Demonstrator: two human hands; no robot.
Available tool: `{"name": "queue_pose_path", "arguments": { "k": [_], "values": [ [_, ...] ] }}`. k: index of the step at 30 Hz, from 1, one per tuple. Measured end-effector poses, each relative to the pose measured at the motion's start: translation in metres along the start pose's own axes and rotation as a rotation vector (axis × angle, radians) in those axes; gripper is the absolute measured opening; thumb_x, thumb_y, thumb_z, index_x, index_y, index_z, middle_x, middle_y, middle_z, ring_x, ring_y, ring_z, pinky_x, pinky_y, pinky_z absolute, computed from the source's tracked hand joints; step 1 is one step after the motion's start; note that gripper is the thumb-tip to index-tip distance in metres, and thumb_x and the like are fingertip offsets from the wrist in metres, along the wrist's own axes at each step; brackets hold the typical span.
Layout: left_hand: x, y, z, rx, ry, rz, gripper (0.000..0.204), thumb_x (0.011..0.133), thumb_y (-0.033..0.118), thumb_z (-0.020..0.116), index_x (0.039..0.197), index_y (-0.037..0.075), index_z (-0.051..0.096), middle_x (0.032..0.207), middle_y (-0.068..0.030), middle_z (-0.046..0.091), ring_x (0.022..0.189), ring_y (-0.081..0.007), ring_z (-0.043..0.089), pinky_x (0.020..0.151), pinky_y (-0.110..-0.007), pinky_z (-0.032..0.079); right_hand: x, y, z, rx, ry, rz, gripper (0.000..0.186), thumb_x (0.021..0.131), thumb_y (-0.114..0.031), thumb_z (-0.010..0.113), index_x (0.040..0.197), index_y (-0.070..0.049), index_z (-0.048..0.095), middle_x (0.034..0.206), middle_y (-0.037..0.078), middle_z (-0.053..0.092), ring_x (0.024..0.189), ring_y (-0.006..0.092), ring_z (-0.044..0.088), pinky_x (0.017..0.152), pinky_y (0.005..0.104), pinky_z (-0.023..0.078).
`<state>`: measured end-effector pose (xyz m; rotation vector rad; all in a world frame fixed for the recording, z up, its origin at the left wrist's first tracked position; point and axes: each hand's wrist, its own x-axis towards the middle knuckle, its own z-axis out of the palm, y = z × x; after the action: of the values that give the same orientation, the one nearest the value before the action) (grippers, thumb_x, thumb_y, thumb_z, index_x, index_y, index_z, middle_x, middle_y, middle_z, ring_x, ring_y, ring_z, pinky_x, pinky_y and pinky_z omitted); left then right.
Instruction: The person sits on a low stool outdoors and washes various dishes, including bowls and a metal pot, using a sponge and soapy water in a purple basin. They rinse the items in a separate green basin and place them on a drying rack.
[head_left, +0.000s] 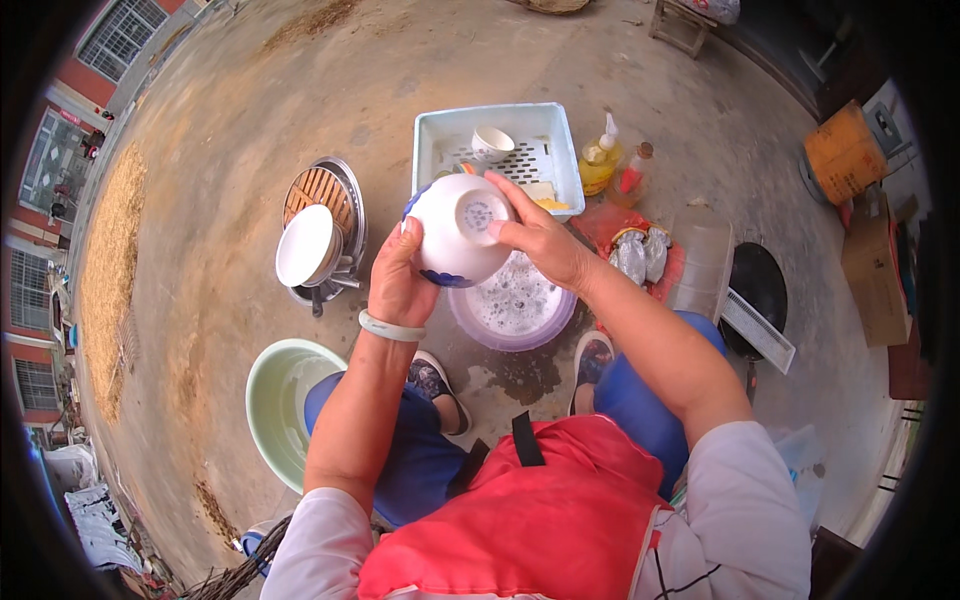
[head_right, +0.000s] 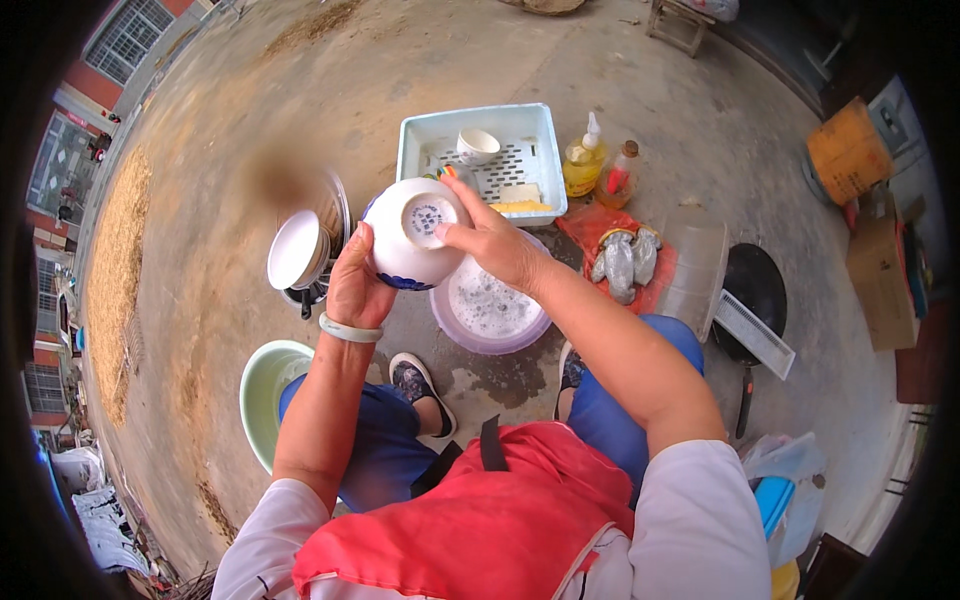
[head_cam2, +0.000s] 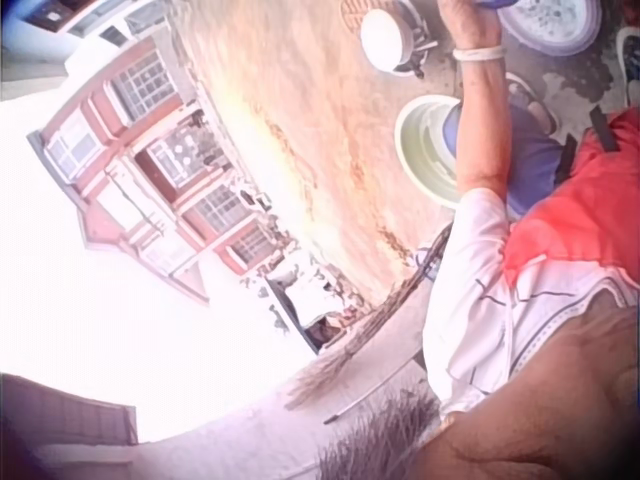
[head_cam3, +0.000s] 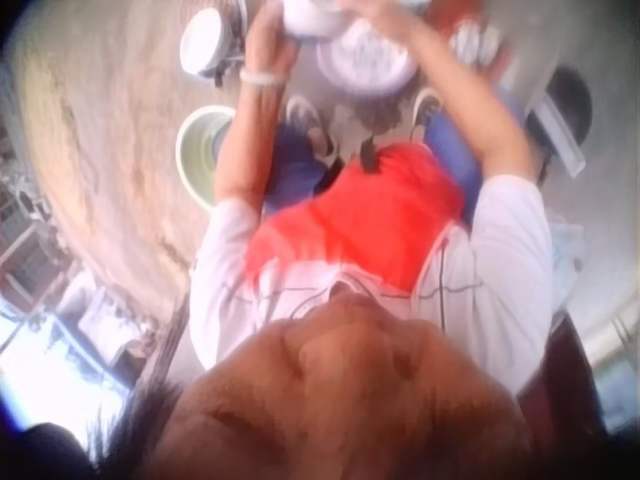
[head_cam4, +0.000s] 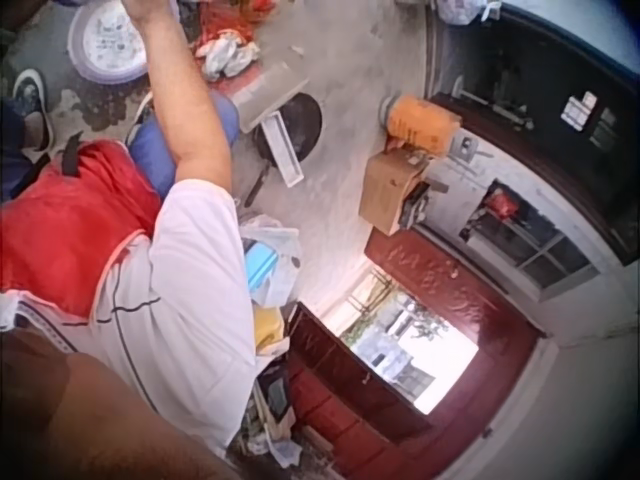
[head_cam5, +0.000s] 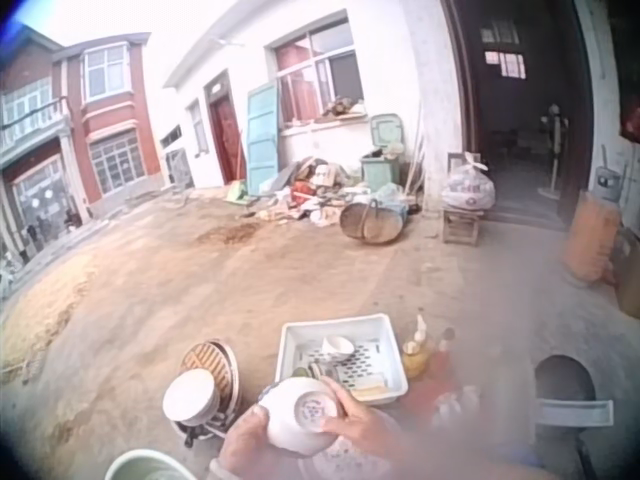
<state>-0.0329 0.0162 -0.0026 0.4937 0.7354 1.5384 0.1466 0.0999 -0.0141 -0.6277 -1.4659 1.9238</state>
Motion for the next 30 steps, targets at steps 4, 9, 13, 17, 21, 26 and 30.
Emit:
{"name": "queue_pose_path", "arguments": {
  "k": [4,9,13,17,21,26,30],
  "values": [
    [0.0,-0.002,0.001,0.06,-0.068,-0.017,0.053,0.091,0.031,0.062,0.132,0.003,0.046,0.127,-0.0088,0.057,0.116,-0.0223,0.055,0.102,-0.04,0.041,0.003,-0.001,0.004,-0.134,0.028,-0.056,0.076,0.091,-0.037,0.06,0.146,0.001,0.023,0.138,0.012,0.041,0.128,0.0187,0.039,0.108,0.0319,0.029],
    [-0.003,-0.004,0.009,0.056,-0.057,-0.045,0.057,0.086,0.031,0.068,0.131,0.003,0.046,0.123,-0.0071,0.06,0.112,-0.0195,0.057,0.098,-0.034,0.043,0.01,0.002,0.01,0.032,0.18,-0.034,0.062,0.096,-0.038,0.053,0.14,0.001,0.035,0.132,0.01,0.048,0.122,0.0167,0.043,0.104,0.0304,0.033],
    [-0.002,-0.005,0.004,0.003,-0.061,-0.041,0.058,0.087,0.031,0.067,0.133,0.003,0.045,0.127,-0.0074,0.057,0.116,-0.0213,0.055,0.1,-0.036,0.041,0.012,0.008,0.01,-0.045,0.217,-0.097,0.054,0.098,-0.032,0.048,0.14,0.001,0.038,0.134,0.015,0.047,0.126,0.0192,0.042,0.105,0.0302,0.032],
    [-0.003,0.003,0.001,-0.047,-0.068,-0.002,0.059,0.088,0.031,0.064,0.135,0.003,0.043,0.131,-0.0089,0.054,0.12,-0.0233,0.052,0.103,-0.039,0.039,0.009,0.001,0.002,-0.107,0.051,-0.097,0.055,0.097,-0.025,0.049,0.144,-0.003,0.031,0.137,0.01,0.044,0.126,0.0164,0.041,0.106,0.0301,0.031],
    [-0.002,0.004,-0.001,-0.057,-0.067,0.0,0.055,0.091,0.032,0.061,0.134,0.002,0.044,0.13,-0.0095,0.055,0.12,-0.0235,0.052,0.104,-0.04,0.038,0.007,-0.009,-0.003,-0.17,-0.065,-0.099,0.067,0.091,-0.02,0.056,0.147,-0.004,0.023,0.143,0.01,0.039,0.13,0.0175,0.037,0.109,0.0314,0.028],
    [0.001,0.0,-0.005,-0.065,-0.035,-0.042,0.047,0.094,0.03,0.055,0.131,0.002,0.048,0.128,-0.0097,0.057,0.12,-0.0228,0.053,0.105,-0.042,0.039,0.007,-0.007,0.002,-0.249,0.011,-0.11,0.069,0.091,-0.026,0.06,0.146,-0.003,0.025,0.142,0.011,0.039,0.129,0.0187,0.039,0.107,0.0318,0.031],
    [0.0,-0.001,0.001,-0.047,-0.067,-0.063,0.047,0.094,0.031,0.056,0.13,0.002,0.048,0.127,-0.0099,0.058,0.118,-0.0228,0.054,0.102,-0.042,0.041,0.012,0.001,0.0,-0.369,0.188,-0.126,0.069,0.092,-0.039,0.057,0.142,0.002,0.031,0.134,0.021,0.045,0.126,0.0289,0.044,0.106,0.0355,0.032]
  ]
}}
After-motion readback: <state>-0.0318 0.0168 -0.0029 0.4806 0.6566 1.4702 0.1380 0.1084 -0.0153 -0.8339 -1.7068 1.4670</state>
